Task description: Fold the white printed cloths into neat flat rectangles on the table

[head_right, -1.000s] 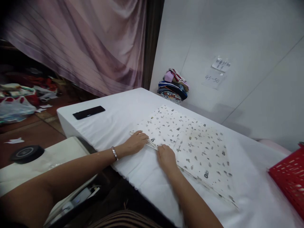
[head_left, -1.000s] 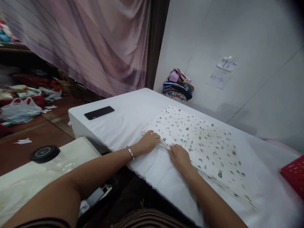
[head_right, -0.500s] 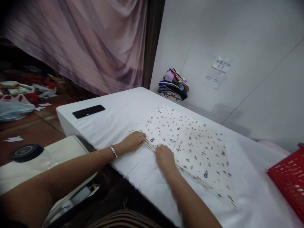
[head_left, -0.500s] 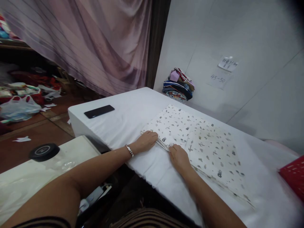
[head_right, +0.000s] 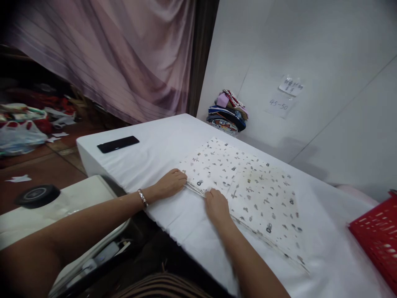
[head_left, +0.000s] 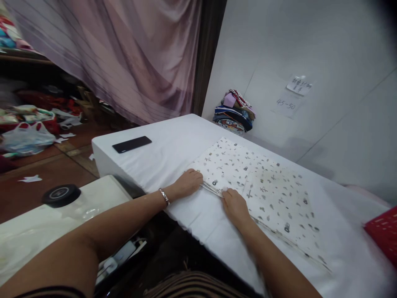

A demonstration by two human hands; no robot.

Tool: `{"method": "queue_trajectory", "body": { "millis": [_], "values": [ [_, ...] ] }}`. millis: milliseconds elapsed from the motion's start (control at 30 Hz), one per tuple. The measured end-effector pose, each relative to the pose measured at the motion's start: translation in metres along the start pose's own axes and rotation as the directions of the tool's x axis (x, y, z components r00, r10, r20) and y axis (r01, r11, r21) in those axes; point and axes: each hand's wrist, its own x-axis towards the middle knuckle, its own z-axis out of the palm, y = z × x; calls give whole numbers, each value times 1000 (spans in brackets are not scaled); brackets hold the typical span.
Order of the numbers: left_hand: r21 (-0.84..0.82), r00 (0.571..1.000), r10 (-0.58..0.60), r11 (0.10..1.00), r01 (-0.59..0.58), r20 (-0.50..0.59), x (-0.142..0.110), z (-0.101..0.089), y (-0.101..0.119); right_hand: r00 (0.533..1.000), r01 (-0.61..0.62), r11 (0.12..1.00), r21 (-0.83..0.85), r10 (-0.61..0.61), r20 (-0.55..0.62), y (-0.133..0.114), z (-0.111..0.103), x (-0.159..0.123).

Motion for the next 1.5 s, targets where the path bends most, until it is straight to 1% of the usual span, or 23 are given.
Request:
{"method": "queue_trajectory", "body": {
  "millis": [133, 200, 333, 400, 533, 667, 867, 933, 1033, 1200, 1367, 1500],
  "values": [
    [-147, 996, -86, 986, 82, -20, -3, -3, -3, 1000, 4, 1000, -1, -4, -12, 0, 1, -1],
    [-232, 991, -122, 967, 107, -51, -4, -8, -1, 1000, 10, 1000, -1, -10, -10, 0, 2, 0],
    [-344, 981, -121, 937, 61, -155, -1, -16, 8, 1000, 17, 1000, 7, -17, -17, 0, 2, 0],
    [-361, 980, -98, 932, 31, -170, 4, -16, 12, 1000, 15, 1000, 11, -15, -22, 1, 3, 0],
    [-356, 986, -69, 935, 11, -151, 13, -6, 13, 999, 15, 1000, 7, -15, -32, 1, 3, -1],
    [-301, 993, -34, 954, -1, -113, 18, 4, 12, 999, 18, 1000, 3, -18, -34, 2, 4, -1],
    [-128, 995, 77, 988, -85, -67, 19, -1, 14, 998, 30, 1000, 5, -30, -54, 4, 8, -1],
    [-95, 993, 102, 990, -107, -54, 17, -2, 14, 998, 30, 999, 13, -30, -58, 4, 8, -2],
    [-118, 993, 107, 987, -111, -40, 12, -2, 14, 998, 34, 999, 21, -32, -53, 4, 8, -2],
    [-175, 995, 75, 981, -85, -64, 7, 0, 14, 998, 34, 999, 28, -33, -60, 4, 6, -2],
    [-198, 995, 86, 976, -92, -40, 6, -3, 16, 997, 34, 999, 39, -31, -67, 4, 7, -3],
    [-207, 993, 106, 972, -112, -42, 6, -5, 16, 997, 33, 998, 55, -29, -70, 5, 8, -3]
  ]
}}
